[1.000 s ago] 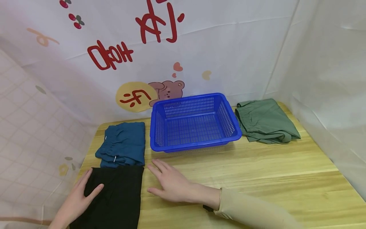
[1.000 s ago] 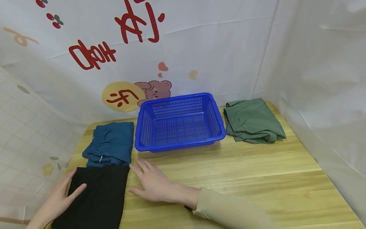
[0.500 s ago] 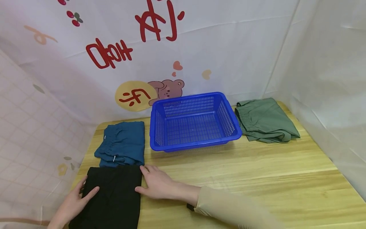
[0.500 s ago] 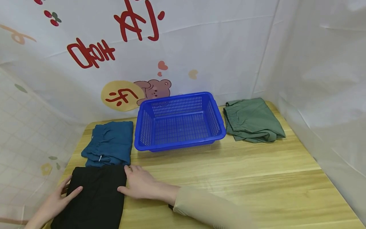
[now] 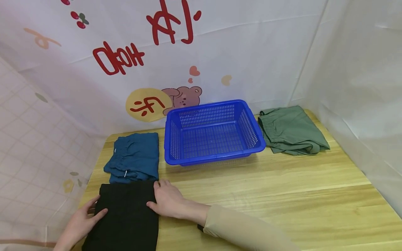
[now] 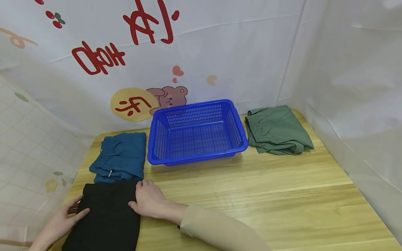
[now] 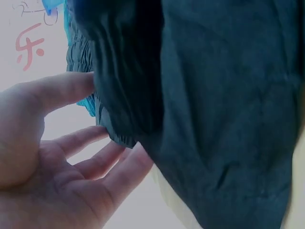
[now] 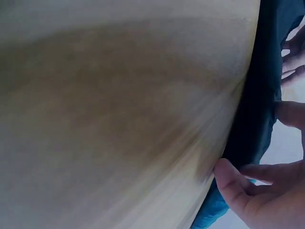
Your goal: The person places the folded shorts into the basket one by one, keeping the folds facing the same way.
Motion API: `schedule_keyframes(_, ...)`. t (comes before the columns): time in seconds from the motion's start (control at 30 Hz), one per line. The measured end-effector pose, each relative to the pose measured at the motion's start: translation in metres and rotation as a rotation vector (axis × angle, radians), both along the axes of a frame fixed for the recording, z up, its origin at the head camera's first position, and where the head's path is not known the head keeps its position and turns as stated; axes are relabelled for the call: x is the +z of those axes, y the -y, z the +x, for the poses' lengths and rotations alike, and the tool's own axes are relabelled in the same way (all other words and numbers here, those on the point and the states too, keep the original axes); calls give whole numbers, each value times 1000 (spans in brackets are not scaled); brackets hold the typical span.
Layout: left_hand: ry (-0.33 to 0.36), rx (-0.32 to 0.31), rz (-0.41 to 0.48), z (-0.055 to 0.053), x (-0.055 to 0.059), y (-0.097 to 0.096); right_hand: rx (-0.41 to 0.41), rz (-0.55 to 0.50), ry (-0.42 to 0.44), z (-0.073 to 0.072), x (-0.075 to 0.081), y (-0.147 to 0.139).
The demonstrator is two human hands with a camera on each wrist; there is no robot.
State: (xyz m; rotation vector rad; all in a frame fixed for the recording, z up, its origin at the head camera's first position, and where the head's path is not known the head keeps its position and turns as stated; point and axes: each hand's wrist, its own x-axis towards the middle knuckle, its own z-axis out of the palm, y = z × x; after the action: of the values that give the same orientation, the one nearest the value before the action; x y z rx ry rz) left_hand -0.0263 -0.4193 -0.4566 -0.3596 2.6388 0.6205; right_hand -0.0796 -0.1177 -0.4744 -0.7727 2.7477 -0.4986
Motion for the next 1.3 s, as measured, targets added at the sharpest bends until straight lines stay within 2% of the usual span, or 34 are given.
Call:
schedule_keyframes(0.27,-19,8,27,4,0,-17,-72,-43,17,-3,-2,5)
schedule_keyframes(0.63,-12,-24,52,6,1,-43,-118,-120,113,-13,5,-17)
schedule_keyframes(0.9,-27,-31,97,6,1,-68,-100,-97,170,-25,10,-42)
schedule_keyframes(1.3,-112,-45,177,-1,0,-122,-104,-95,134,-31,10,-95)
